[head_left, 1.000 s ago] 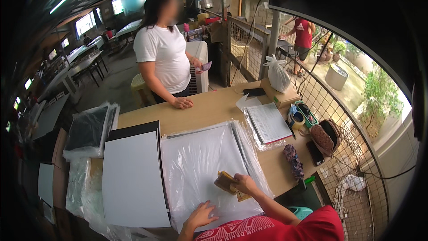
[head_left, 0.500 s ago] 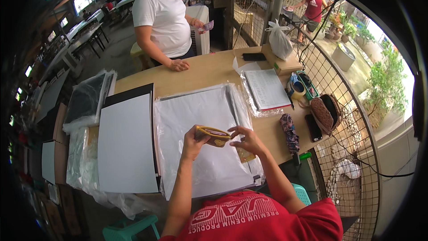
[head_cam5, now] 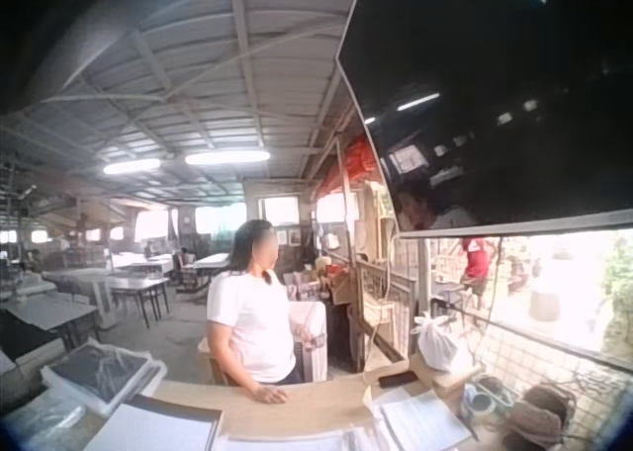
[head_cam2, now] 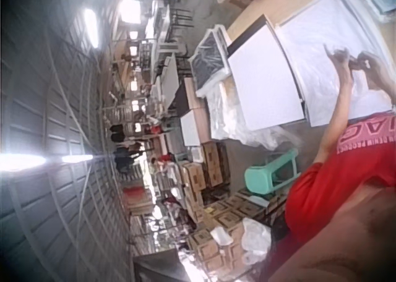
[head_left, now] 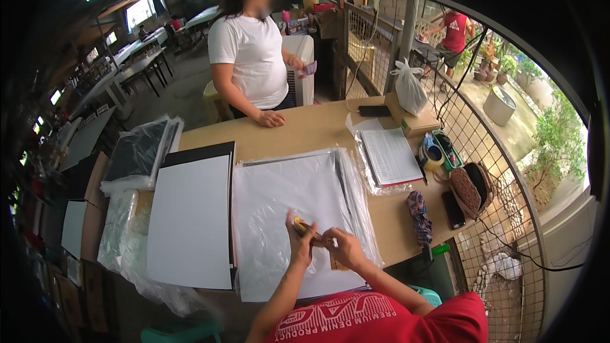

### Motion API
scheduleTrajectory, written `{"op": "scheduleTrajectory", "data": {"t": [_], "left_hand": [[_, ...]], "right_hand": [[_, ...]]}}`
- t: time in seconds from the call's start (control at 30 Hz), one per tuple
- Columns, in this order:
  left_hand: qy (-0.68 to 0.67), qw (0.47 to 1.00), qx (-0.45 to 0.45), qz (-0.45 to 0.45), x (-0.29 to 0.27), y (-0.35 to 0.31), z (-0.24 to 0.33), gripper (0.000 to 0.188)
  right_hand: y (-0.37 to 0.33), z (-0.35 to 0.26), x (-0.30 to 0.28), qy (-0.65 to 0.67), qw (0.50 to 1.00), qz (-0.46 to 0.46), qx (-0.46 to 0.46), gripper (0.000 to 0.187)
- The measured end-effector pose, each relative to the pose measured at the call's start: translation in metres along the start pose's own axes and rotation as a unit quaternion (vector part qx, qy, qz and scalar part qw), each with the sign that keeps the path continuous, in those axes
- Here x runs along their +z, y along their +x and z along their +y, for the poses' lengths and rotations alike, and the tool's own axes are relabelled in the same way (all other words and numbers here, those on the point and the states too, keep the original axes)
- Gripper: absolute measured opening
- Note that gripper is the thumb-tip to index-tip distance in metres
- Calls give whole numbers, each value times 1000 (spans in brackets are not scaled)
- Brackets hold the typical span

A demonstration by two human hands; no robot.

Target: The person removes protective plastic from black panels, slides them into new plastic bags, and then takes several bank notes from another person, organizing them before placing them into a small brown wallet.

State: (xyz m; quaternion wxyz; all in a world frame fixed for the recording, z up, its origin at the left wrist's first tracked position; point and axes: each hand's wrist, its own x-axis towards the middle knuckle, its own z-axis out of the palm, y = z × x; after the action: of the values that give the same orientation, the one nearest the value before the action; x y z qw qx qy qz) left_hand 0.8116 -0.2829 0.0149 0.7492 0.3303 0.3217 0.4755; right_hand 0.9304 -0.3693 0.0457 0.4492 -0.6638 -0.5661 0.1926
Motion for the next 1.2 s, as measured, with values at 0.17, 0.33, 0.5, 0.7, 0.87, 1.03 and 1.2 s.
{"op": "scheduleTrajectory", "data": {"t": [0.17, 0.33, 0.5, 0.7, 0.87, 1.03, 1.2], "left_hand": [[-14, 998, -43, -50, -25, -11, -8, 67], [-10, 995, -34, -92, -32, -11, 0, 57], [-38, 994, -85, -58, -49, 8, 19, 55], [-133, 917, -188, -326, -25, -8, 53, 66], [-180, 903, -244, -306, 7, -33, 52, 72], [-119, 919, -243, -288, -8, -28, 52, 80], [-35, 930, -187, -315, -1, -28, 90, 85]], "right_hand": [[3, 0, -3, 30, 985, -171, 8, 21], [17, 9, 0, 113, 979, -160, 64, 19], [37, 23, -7, 197, 966, 15, 168, 26], [65, 61, -11, 241, 914, 284, 158, 31], [78, 30, 8, 238, 903, 338, 119, 28], [72, 25, 9, 380, 901, 178, 111, 28], [61, 20, -26, 419, 887, -95, 172, 42]]}}
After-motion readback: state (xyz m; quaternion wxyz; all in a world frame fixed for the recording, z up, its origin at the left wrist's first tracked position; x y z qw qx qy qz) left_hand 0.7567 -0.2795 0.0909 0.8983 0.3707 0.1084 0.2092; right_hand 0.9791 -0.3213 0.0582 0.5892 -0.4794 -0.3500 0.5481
